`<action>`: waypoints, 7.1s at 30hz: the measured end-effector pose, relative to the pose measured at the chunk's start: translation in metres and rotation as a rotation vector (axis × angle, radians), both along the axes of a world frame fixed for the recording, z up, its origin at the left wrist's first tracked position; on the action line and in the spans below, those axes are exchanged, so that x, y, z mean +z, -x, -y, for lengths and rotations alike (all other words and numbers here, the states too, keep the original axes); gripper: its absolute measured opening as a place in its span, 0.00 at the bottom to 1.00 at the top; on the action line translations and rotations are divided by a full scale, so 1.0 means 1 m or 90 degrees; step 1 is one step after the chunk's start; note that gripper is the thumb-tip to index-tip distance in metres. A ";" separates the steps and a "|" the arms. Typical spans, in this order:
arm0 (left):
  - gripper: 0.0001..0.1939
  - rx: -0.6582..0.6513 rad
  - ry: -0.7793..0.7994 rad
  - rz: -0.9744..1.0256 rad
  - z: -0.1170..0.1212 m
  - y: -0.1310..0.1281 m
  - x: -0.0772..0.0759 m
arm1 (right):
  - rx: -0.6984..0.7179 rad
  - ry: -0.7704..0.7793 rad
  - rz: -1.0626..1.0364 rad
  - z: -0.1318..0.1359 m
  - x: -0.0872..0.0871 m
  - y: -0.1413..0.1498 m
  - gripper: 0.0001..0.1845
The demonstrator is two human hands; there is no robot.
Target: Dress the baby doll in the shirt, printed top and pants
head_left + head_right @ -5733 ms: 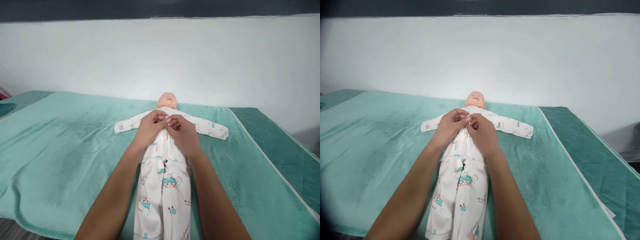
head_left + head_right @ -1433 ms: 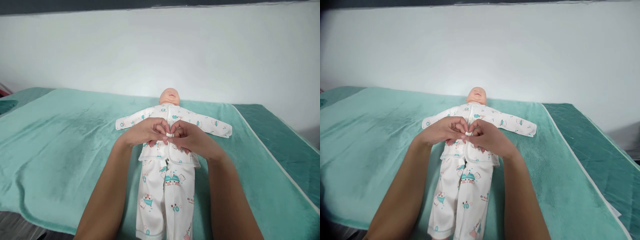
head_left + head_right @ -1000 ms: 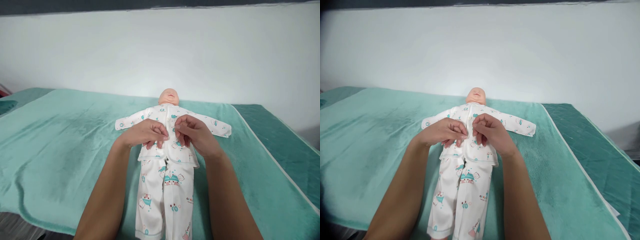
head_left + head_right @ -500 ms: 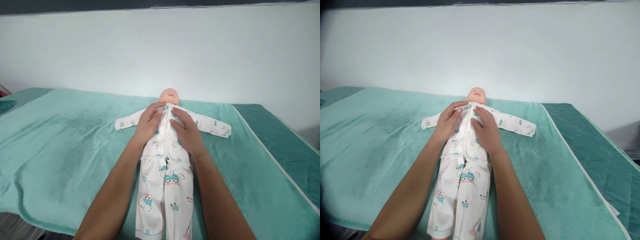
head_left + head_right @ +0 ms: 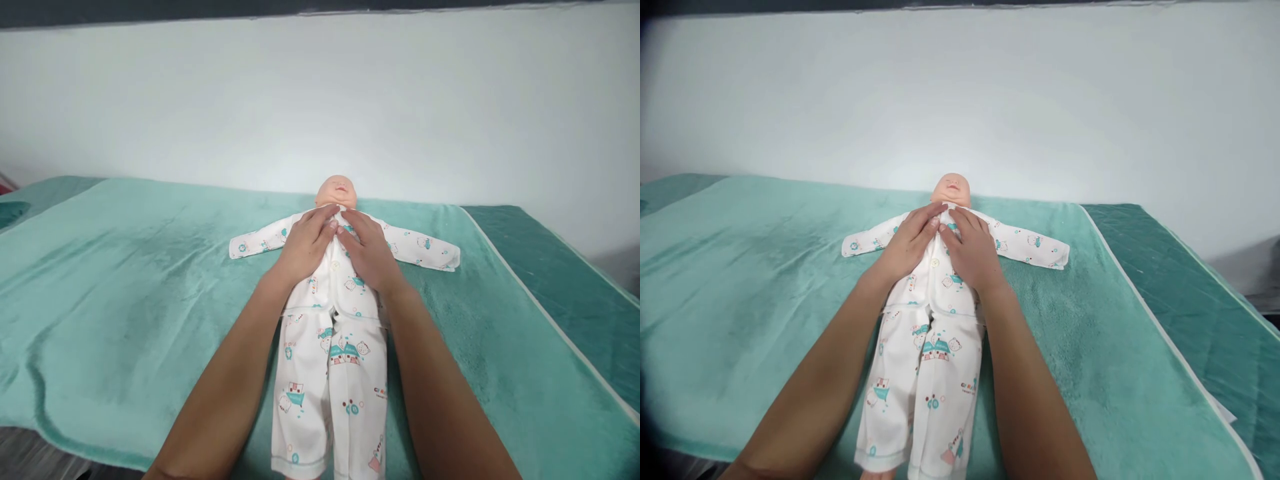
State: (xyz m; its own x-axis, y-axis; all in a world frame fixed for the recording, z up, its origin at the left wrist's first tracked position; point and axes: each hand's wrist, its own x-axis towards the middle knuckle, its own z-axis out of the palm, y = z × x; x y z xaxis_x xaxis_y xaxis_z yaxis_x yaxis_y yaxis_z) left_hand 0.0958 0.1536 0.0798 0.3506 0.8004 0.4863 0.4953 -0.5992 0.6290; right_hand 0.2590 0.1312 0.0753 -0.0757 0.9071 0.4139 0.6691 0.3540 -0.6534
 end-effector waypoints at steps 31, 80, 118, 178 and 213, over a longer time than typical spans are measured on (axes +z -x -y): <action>0.17 -0.030 -0.034 0.040 0.002 0.001 -0.002 | 0.007 0.072 -0.225 -0.005 0.005 -0.002 0.23; 0.25 0.467 0.076 0.070 -0.012 0.146 -0.087 | -0.546 0.110 0.081 0.039 -0.046 -0.156 0.26; 0.15 0.208 0.147 0.122 0.236 0.098 -0.084 | -0.067 -0.021 -0.097 0.248 -0.056 -0.005 0.23; 0.24 0.127 -0.180 -0.081 0.277 0.025 -0.065 | -0.052 -0.085 -0.073 0.285 -0.063 0.023 0.15; 0.17 0.151 -0.161 0.083 0.292 0.049 -0.092 | 0.023 0.002 -0.156 0.282 -0.070 0.009 0.06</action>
State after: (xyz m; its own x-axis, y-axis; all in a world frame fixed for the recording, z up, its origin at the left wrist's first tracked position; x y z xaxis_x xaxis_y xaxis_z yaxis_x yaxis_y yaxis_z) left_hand 0.0471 -0.1383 -0.0118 0.0917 0.7008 0.7074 0.5645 -0.6218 0.5429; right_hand 0.2497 -0.1507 0.0049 -0.0061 0.9070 0.4212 0.4770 0.3728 -0.7959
